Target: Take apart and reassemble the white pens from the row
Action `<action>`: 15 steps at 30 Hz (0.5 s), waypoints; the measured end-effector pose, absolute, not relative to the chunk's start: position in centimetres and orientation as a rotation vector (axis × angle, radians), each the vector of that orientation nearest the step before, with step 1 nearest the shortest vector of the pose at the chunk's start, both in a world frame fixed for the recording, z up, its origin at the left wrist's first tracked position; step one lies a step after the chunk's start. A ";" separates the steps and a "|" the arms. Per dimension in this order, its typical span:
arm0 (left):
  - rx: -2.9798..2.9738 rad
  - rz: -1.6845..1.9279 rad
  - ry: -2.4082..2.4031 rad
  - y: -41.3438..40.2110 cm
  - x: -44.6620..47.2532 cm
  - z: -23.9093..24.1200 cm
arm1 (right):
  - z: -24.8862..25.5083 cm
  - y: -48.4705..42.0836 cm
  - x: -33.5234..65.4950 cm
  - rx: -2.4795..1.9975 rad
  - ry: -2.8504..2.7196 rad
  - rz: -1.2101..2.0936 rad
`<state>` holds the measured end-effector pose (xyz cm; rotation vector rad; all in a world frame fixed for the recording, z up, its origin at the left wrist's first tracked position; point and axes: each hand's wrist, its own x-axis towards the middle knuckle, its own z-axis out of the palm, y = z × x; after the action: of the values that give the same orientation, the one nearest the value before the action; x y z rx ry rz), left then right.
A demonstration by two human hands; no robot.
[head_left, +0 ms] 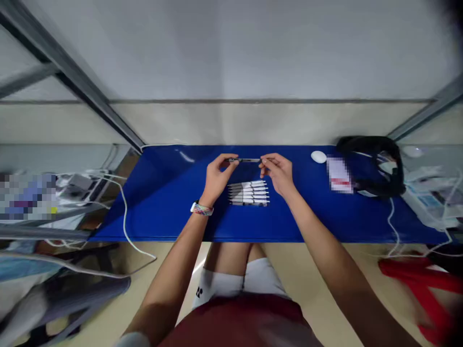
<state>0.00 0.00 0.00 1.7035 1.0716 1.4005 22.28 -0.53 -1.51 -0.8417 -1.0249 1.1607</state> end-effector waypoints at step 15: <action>1.695 1.277 1.003 4.5 0.2 -1.0 | -1.7 2.4 23.4 -0.906 -1.032 1.196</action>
<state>0.23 4.48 -1.01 1.6949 1.0026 1.2770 23.38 2.36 -1.70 -0.9060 -1.0320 1.1961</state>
